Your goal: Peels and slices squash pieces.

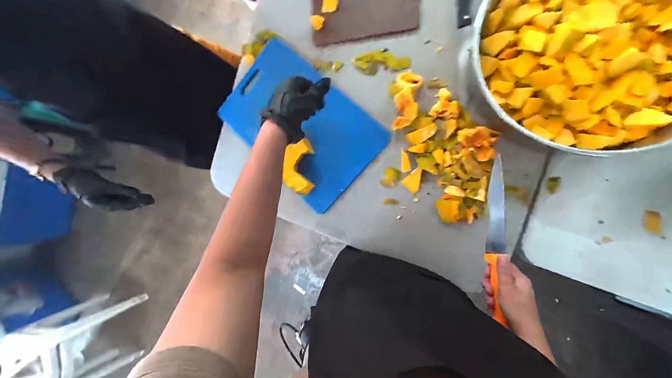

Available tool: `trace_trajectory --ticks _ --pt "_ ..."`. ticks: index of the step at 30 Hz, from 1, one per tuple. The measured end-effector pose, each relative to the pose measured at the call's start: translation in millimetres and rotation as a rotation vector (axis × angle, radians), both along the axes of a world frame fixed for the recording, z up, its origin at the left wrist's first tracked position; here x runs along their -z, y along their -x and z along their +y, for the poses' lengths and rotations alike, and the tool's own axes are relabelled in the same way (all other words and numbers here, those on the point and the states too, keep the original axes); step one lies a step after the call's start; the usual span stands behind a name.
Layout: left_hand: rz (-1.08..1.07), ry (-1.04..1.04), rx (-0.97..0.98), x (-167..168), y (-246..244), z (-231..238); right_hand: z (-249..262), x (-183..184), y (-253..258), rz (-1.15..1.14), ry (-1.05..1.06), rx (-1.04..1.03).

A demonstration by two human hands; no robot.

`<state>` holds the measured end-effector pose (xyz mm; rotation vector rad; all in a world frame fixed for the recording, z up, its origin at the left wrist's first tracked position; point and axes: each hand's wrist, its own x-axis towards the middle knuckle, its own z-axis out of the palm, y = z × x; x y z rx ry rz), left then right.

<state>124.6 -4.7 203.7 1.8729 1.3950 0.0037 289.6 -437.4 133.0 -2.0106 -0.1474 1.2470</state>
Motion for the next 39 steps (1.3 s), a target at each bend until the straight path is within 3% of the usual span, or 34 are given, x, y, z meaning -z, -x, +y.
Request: trace_trajectory --ticks 4,7,13,16,18,23,26,28,31,35,37,39 --pt "0.286 0.038 -0.046 23.9 89.7 6.2 26.3 -0.5 -0.8 -0.040 -0.012 -0.189" --pt "0.323 0.151 -0.119 57.1 124.3 0.3 50.3 -6.2 3.4 -0.072 -0.006 -0.261" --pt "0.275 0.092 0.034 99.1 116.4 -5.5 92.8 -14.1 43.9 -0.082 0.006 -0.222" --pt "0.278 0.076 0.099 100.3 111.3 2.6 110.1 -16.7 73.4 -0.094 0.034 -0.232" --pt "0.100 0.183 -0.043 95.9 111.4 6.2 120.9 -19.9 93.5 -0.091 0.024 -0.217" --pt "-0.705 0.774 -0.627 83.0 97.8 -23.1 157.2 -29.5 140.0 -0.049 -0.083 -0.083" --pt "-1.006 0.796 -0.744 77.0 83.8 -46.9 193.6 -36.7 152.9 -0.066 -0.142 -0.042" --pt "-1.150 0.684 -0.706 82.0 79.9 -54.6 216.2 -39.9 153.7 -0.004 -0.173 0.027" --pt "-1.271 0.602 -0.471 92.2 89.5 -47.6 245.3 -42.2 150.7 0.134 -0.209 0.129" --pt "-1.367 0.764 -0.149 97.3 108.8 -27.5 272.0 -44.3 153.4 0.318 -0.236 0.247" --pt "-1.347 0.836 -0.044 89.9 110.1 -25.2 278.6 -46.2 155.7 0.367 -0.241 0.241" --pt "-1.168 0.850 -0.043 73.1 113.4 -27.2 281.6 -42.4 164.0 0.304 -0.287 0.225"
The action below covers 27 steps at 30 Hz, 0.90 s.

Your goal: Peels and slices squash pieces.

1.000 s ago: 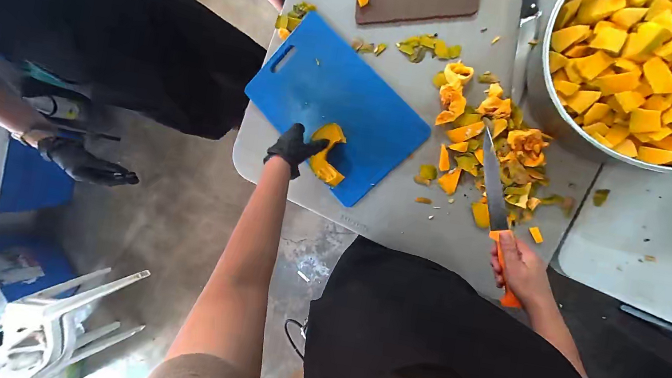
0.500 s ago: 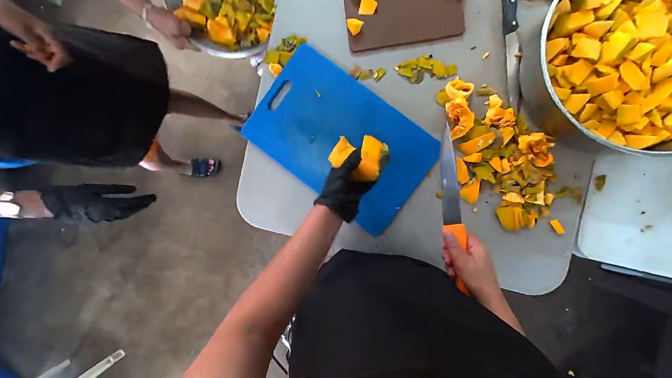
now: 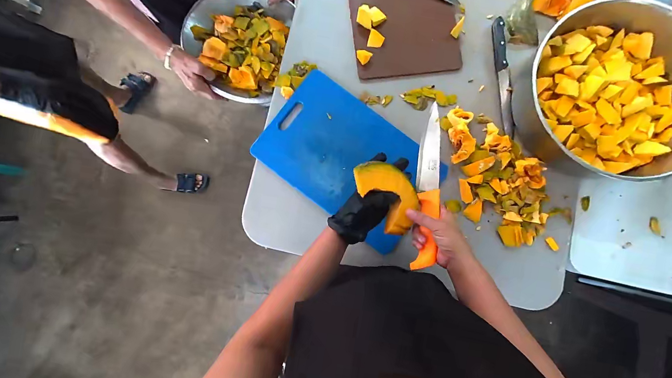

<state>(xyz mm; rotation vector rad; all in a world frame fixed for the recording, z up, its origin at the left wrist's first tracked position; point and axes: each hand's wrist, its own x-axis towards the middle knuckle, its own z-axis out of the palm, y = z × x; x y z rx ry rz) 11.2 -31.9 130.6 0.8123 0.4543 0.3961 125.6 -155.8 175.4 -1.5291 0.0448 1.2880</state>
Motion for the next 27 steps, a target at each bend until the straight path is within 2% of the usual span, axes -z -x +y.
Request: trace_trajectory --ticks 2,3,5,8,12,17,21,24,27 --pt "0.356 -0.186 0.030 -24.0 -3.8 -5.0 5.2 6.5 12.0 -0.194 -0.004 0.050" --pt "0.444 -0.245 0.055 -26.1 -7.4 -6.1 6.4 9.6 15.4 -0.322 0.017 0.038" --pt "0.505 -0.130 0.031 -15.5 -17.8 -11.8 2.2 13.1 14.9 -0.553 0.094 -0.122" --pt "0.529 0.120 -0.020 -8.8 -28.1 -7.6 -9.0 12.6 11.7 -0.726 0.107 -0.335" --pt "0.498 0.392 0.076 7.3 -26.0 10.7 -35.1 14.7 4.2 -0.832 0.129 -0.340" --pt "0.586 0.319 0.233 22.1 -6.9 9.8 -58.9 10.4 -4.6 -0.965 0.293 -0.617" --pt "0.660 0.285 0.198 29.0 0.9 -5.8 -62.5 23.0 4.4 -1.017 0.244 -0.805" --pt "0.626 0.176 0.213 30.3 5.9 -18.9 -60.7 35.4 2.4 -1.039 0.200 -0.861" --pt "0.501 0.032 0.249 53.3 35.0 -36.8 -63.7 37.5 -0.3 -1.084 0.187 -0.873"
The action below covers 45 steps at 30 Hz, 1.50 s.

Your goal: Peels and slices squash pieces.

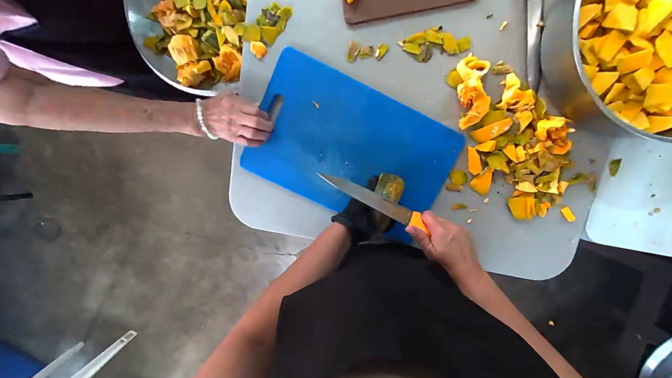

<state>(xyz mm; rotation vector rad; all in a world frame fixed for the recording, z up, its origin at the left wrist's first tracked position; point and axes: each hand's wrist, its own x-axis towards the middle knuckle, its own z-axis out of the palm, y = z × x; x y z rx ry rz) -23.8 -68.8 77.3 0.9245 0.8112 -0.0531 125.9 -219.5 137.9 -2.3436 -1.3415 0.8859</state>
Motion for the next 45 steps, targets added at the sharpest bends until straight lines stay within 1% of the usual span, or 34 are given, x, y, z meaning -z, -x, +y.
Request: trace_trajectory --ticks 1,2,3,4,5,6,7,11,13,14,16,18,20,21,23,24,25,27,28,30,32,33,35,37,38,40,41,42,45 --pt "0.048 0.014 -0.003 -8.7 -2.5 -1.9 -2.0 -0.7 -0.6 -0.015 -0.007 -0.004" --pt "0.167 0.073 -0.053 -27.8 -21.5 -1.7 -4.5 -2.1 -1.6 -0.023 -0.008 -0.004" --pt "0.233 0.146 -0.113 -40.2 -36.6 0.2 -7.5 -4.6 -3.1 -0.024 0.003 -0.003" --pt "0.236 0.194 -0.159 -42.3 -43.4 1.6 -10.8 -7.4 -4.9 -0.025 0.015 0.000" --pt "0.183 0.209 -0.174 -37.8 -42.1 2.9 -14.5 -9.4 -6.6 -0.031 0.019 0.007" --pt "0.132 0.168 -0.148 -35.2 -39.6 5.4 -17.8 -10.3 -8.2 -0.037 0.019 0.018" --pt "0.127 0.115 -0.119 -35.8 -40.4 7.9 -20.2 -10.6 -9.4 -0.038 0.023 0.031" --pt "0.188 -0.102 0.016 -27.1 -44.0 6.8 -16.0 -18.5 -10.6 0.038 0.181 0.056" --pt "0.209 -0.324 0.195 -20.2 -38.1 7.2 -14.2 -15.7 -4.3 0.019 0.207 0.083" --pt "0.235 -0.328 0.214 -17.3 -38.4 6.4 -14.8 -11.2 -0.4 -0.023 0.175 0.099" --pt "0.200 -0.207 0.072 -16.6 -39.0 2.3 -15.9 -1.9 5.4 -0.095 0.112 0.117" --pt "0.176 -0.142 -0.007 -13.6 -37.5 1.6 -13.4 4.0 7.0 -0.127 0.078 0.122" --pt "0.169 0.044 -0.166 -16.5 -44.2 2.0 -10.2 7.4 7.4 -0.150 0.055 0.124" --pt "0.181 0.097 -0.211 -22.1 -47.9 3.6 -7.8 8.8 7.3 -0.153 0.050 0.130" --pt "0.189 0.112 -0.217 -24.0 -50.1 5.9 1.0 11.3 5.7 -0.143 0.052 0.150" --pt "0.218 0.127 -0.206 -23.5 -52.1 6.4 8.0 11.2 3.5 -0.114 0.089 0.164" --pt "0.248 0.150 -0.189 -21.7 -52.5 6.5 17.4 8.9 -0.8 -0.052 0.184 0.187" --pt "0.327 0.232 -0.139 -14.8 -48.7 3.1 39.1 7.9 -17.8 0.143 0.488 0.279" --pt "0.329 0.265 -0.108 -10.8 -43.5 2.4 43.2 15.2 -22.4 0.201 0.532 0.317" --pt "0.306 0.327 -0.095 -6.0 -42.1 9.9 45.5 22.7 -23.5 0.244 0.435 0.355" --pt "0.322 0.400 -0.147 -18.9 -48.6 9.9 28.9 17.7 -16.4 0.243 0.277 0.329" --pt "0.318 0.396 -0.162 -20.9 -49.7 11.0 20.9 12.3 -15.0 0.240 0.208 0.290" --pt "0.310 0.251 -0.128 -20.7 -48.3 11.9 9.7 -0.3 -11.5 0.219 0.150 0.218" --pt "0.275 0.058 0.027 -16.1 -42.9 11.8 1.0 -6.3 -6.8 0.165 0.137 0.181" --pt "0.266 0.035 0.034 -15.8 -43.4 11.0 -0.4 -7.1 -5.3 0.145 0.141 0.176" --pt "0.261 0.146 -0.123 -17.8 -47.8 5.6 2.5 -7.8 -4.9 0.132 0.192 0.187" --pt "0.253 0.143 -0.167 -18.7 -48.7 4.0 4.9 -6.6 -4.6 0.126 0.216 0.192" --pt "0.246 0.093 -0.146 -20.6 -47.1 4.5 7.3 -5.0 -3.6 0.124 0.242 0.195" --pt "0.288 -0.108 0.015 -21.3 -44.2 6.4 13.0 -0.7 0.2 0.075 0.268 0.203"
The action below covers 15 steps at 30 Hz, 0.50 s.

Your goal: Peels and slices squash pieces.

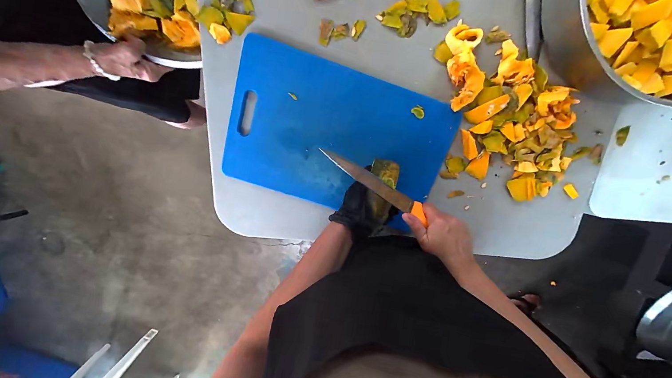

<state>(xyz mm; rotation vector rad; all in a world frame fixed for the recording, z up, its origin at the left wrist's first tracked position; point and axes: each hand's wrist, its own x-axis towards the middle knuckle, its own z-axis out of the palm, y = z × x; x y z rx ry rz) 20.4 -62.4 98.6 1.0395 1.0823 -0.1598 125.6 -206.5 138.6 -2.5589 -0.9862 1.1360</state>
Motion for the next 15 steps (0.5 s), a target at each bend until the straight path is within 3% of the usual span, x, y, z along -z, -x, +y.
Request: trace_trajectory --ticks 4,7,11,15 --pt "0.182 -0.303 0.545 -7.8 -2.7 6.7 9.0 -0.7 0.5 -0.029 0.021 -0.001" --pt "0.160 -0.450 0.670 -22.3 -9.1 7.8 18.6 -1.4 -1.2 -0.009 0.030 0.032" --pt "0.087 -0.293 0.354 -21.6 -15.6 6.3 31.6 -7.3 -5.4 0.043 0.076 0.085" --pt "0.031 0.105 -0.129 -7.5 -22.0 -1.6 60.7 -6.5 -23.3 0.092 0.195 0.167"
